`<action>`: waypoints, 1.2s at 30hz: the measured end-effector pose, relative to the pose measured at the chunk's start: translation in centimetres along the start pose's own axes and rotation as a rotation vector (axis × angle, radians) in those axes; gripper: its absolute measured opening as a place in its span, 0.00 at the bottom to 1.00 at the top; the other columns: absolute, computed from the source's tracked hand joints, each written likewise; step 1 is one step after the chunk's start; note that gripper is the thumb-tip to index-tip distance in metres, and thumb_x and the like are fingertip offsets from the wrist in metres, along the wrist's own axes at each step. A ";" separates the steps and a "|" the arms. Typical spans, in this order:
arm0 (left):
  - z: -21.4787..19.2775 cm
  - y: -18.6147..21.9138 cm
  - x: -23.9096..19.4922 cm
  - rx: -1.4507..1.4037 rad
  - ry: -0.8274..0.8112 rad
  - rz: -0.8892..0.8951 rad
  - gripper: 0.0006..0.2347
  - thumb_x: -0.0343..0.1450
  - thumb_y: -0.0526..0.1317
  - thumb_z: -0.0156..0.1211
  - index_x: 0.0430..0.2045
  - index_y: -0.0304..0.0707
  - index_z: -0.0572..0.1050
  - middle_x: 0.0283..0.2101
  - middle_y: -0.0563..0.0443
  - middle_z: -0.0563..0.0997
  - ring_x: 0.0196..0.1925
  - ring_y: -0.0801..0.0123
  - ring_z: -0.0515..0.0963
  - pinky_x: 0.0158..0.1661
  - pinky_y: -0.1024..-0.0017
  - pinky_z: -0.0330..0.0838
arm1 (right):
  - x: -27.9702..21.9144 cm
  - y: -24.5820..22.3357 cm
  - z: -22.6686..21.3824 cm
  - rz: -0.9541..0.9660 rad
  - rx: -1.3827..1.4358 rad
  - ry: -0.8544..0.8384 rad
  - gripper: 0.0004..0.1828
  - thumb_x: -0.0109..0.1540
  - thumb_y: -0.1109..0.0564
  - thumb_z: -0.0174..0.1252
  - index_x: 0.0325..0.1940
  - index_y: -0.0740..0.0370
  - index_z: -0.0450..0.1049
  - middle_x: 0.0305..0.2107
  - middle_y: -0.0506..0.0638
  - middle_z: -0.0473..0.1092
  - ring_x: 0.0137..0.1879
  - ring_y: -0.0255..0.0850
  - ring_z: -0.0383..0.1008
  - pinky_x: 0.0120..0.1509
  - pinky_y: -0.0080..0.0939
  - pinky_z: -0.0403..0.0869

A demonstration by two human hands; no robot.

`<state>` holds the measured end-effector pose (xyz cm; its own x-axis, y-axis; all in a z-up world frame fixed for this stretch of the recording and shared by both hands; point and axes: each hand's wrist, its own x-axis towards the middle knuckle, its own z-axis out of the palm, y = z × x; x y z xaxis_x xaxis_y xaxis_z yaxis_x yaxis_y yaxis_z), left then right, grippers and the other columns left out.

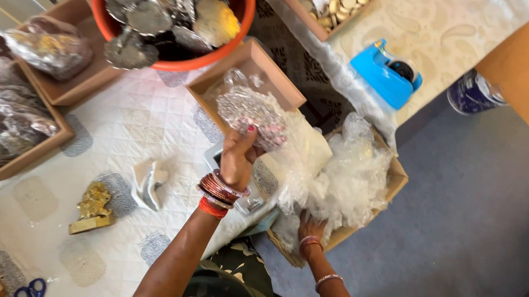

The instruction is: The person wraps decorative metallic ornaments in bubble wrap, securing the material with tape and placing the finished items into a cardboard box.

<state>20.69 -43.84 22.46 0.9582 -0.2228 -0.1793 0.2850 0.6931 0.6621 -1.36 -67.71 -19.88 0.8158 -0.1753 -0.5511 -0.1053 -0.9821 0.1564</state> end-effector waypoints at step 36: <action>-15.6 18.1 -12.6 0.180 0.124 0.181 0.15 0.77 0.30 0.48 0.61 0.35 0.62 0.47 0.39 0.80 0.42 0.60 0.84 0.38 0.61 0.82 | -1.8 5.9 -20.9 -0.049 0.392 0.157 0.20 0.69 0.46 0.48 0.48 0.56 0.82 0.43 0.55 0.81 0.47 0.50 0.82 0.55 0.52 0.79</action>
<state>14.17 -17.76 25.37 0.9918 -0.0136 -0.1269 0.1113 0.5788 0.8078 8.39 -71.69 -0.86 0.8985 -0.1451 -0.4142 -0.2483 -0.9463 -0.2070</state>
